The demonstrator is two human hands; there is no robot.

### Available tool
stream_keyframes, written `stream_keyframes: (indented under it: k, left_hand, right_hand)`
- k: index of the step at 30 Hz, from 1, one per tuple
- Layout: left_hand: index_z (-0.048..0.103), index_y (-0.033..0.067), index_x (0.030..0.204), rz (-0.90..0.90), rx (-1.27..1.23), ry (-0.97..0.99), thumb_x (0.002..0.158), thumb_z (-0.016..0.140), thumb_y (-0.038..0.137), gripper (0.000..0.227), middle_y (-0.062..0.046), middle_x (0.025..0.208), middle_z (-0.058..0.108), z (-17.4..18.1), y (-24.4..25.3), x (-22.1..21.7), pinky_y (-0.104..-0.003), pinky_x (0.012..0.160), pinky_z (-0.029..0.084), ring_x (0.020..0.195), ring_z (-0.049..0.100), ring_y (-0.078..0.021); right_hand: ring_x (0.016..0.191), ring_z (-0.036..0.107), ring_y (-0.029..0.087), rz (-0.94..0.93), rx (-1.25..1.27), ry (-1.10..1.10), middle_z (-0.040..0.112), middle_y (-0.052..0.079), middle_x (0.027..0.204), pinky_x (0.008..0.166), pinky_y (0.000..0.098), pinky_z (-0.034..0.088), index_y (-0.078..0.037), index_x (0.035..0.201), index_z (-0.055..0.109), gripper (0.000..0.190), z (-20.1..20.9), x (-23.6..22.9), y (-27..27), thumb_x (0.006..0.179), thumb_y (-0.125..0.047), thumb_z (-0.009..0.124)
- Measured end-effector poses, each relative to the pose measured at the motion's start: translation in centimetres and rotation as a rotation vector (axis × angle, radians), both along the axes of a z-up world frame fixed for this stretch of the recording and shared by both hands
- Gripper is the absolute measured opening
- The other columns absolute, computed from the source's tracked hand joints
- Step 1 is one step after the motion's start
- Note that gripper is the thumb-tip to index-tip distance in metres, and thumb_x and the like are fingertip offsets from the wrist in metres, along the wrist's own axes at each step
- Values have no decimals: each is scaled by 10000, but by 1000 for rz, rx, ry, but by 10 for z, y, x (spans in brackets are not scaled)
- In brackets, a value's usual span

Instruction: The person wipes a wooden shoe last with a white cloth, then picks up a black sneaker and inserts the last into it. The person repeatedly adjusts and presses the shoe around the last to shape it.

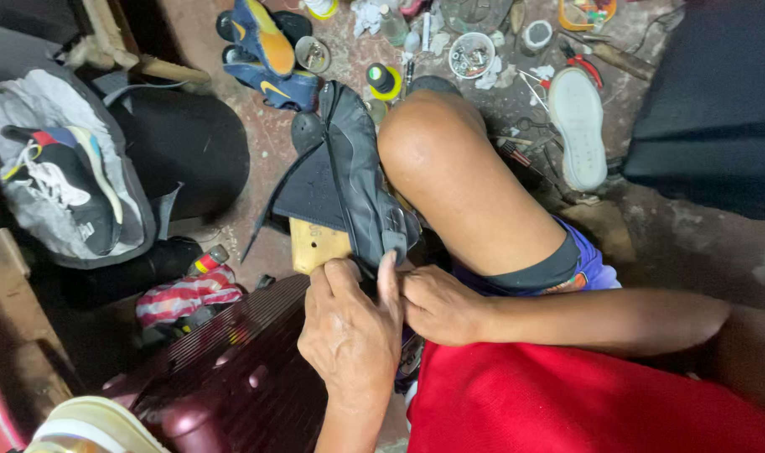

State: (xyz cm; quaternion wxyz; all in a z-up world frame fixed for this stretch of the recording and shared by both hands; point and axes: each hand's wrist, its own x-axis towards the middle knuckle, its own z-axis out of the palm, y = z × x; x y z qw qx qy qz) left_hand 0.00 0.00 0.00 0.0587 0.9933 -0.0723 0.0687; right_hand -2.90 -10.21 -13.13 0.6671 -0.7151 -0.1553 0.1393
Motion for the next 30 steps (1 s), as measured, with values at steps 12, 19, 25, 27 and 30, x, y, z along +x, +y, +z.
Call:
stream_keyframes:
  k: [12, 19, 25, 27, 30]
  left_hand:
    - [627, 61, 787, 47, -278, 310, 967, 656, 252, 264, -136, 706, 665, 2, 30, 13, -427, 559, 482, 606, 657, -343]
    - [612, 39, 827, 75, -142, 144, 913, 734, 325, 322, -151, 700, 644, 3, 19, 17, -463, 513, 464, 578, 632, -380]
    - [619, 58, 767, 4, -184, 223, 939, 745, 300, 323, -161, 673, 644, 2, 35, 21, -465, 524, 452, 576, 621, -383]
    - [618, 52, 750, 6, -231, 259, 939, 737, 275, 316, -163, 641, 627, 2, 44, 21, -451, 518, 445, 547, 610, -367]
    - [602, 31, 733, 24, -349, 330, 926, 721, 235, 305, -154, 596, 595, 8, 56, 28, -419, 497, 439, 485, 579, -329]
  right_hand:
    - [692, 685, 206, 47, 519, 912, 648, 91, 898, 540, 322, 567, -43, 1061, 596, 560, -12, 7, -26, 945, -580, 488]
    - [745, 688, 213, -134, 586, 857, 656, 122, 857, 609, 328, 581, -30, 1151, 584, 520, -19, 20, -12, 981, -521, 557]
    - [706, 655, 157, -199, 926, 934, 689, 42, 859, 573, 289, 546, -109, 1149, 600, 511, -25, 28, 2, 979, -579, 494]
    - [724, 649, 149, -246, 829, 881, 689, 42, 873, 570, 296, 538, -81, 1129, 625, 489, -25, 29, 2, 1009, -539, 503]
    - [763, 651, 134, -278, 752, 813, 689, 33, 907, 588, 305, 536, -70, 1122, 645, 445, -23, 30, 3, 1031, -482, 504]
